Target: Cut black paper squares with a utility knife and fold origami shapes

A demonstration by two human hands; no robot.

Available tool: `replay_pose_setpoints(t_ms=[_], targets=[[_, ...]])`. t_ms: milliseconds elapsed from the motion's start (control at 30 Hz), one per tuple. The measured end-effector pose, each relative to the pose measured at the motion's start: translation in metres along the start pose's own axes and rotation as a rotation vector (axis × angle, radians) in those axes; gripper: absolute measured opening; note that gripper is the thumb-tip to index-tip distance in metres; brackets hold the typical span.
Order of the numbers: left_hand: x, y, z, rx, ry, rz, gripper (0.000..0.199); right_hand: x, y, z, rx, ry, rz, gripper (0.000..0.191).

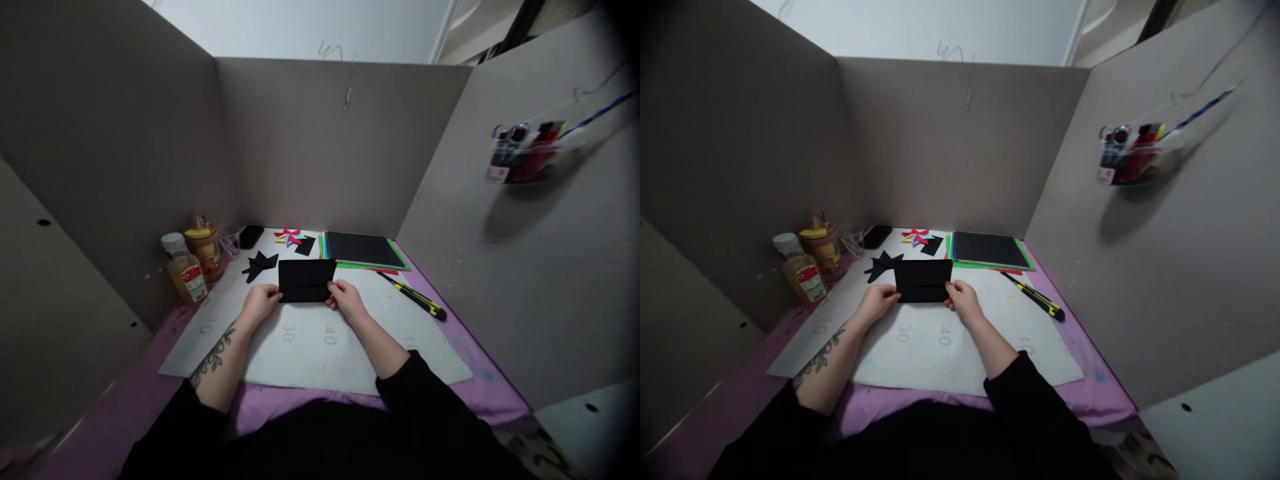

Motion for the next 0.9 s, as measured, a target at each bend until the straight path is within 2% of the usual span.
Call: replay_pose_setpoints(t_ms=[233, 367, 467, 567, 667, 767, 900], targets=[[-0.001, 0.001, -0.001, 0.0, 0.013, -0.001, 0.019, 0.0, -0.001, -0.004, 0.033, -0.025, 0.015, 0.024], [-0.001, 0.002, -0.004, -0.006, 0.095, 0.001, 0.019, 0.0, -0.003, -0.002, -0.099, 0.008, 0.036, 0.025], [0.004, 0.003, -0.002, -0.104, 0.306, 0.071, 0.019, -0.002, -0.004, 0.0, -0.172, 0.051, 0.03, 0.029], [0.013, 0.006, 0.0, -0.211, 0.539, 0.197, 0.021, -0.003, -0.004, -0.001, -0.128, 0.004, 0.048, 0.031], [0.021, 0.009, 0.0, -0.245, 0.623, 0.301, 0.025, -0.002, -0.003, 0.002, -0.113, -0.012, 0.046, 0.032], [0.024, 0.01, -0.001, -0.233, 0.629, 0.317, 0.028, -0.001, -0.001, 0.008, -0.151, -0.007, 0.026, 0.035], [0.023, 0.011, -0.011, -0.163, 0.662, 0.271, 0.034, -0.001, 0.003, 0.022, -0.246, 0.036, -0.015, 0.035]])
Point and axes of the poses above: each hand's wrist, its own y-axis away from the middle knuckle, its own x-axis out of the palm, z = x × y, the point moved 5 cm from there along -y, towards the middle knuckle, and after that the axes turned 2 degrees about -y, right-handed, at the moved point
